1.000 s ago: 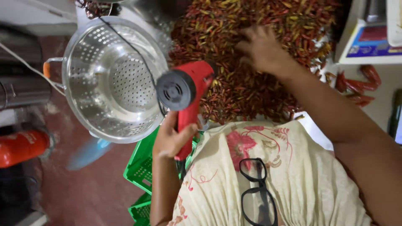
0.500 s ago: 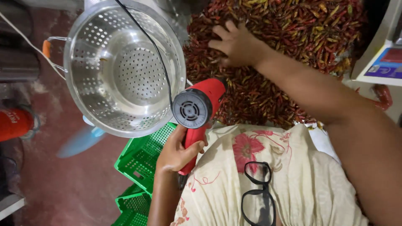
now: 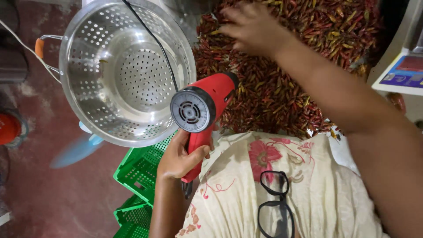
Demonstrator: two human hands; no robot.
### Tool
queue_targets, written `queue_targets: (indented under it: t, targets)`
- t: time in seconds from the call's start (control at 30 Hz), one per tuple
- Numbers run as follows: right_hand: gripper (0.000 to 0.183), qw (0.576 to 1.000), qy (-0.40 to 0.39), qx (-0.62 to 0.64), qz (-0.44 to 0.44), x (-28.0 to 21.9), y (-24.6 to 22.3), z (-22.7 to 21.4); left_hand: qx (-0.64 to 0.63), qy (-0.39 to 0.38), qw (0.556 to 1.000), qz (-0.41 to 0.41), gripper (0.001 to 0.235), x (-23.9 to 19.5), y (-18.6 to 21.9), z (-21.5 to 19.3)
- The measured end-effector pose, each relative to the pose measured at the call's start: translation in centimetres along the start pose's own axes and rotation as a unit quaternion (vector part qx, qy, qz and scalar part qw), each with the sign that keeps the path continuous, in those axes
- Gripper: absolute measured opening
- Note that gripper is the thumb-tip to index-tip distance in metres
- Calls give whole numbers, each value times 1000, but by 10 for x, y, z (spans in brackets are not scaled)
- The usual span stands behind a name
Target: Drying red chilies using a heat gun while stirring them by hand on a metal surface
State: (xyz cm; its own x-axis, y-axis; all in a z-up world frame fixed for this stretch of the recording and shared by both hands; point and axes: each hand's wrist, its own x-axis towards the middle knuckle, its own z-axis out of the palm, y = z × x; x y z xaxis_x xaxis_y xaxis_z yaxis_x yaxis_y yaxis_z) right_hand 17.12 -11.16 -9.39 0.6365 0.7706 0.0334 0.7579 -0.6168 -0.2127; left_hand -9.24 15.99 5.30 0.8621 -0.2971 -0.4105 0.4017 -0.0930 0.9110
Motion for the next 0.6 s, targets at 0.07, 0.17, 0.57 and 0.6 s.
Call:
queue_targets:
  t: [0.07,0.17,0.57,0.6]
  targets:
    - [71,997,22,54,-42,10,-11,18,-7,0,1000,-5,42,-2,-1,4]
    - [84,996,-61,13,-58,7,-14,33,2,15,1000,4,36,-6,-12,3]
    - [53,992,66,-109,13,-82,26,-8,-8,10,1000,25,51,-18,0,-4]
    - [59,997,40,-62,3,-78,23,-7,21,20,1000,6,49,-22,-1,-3]
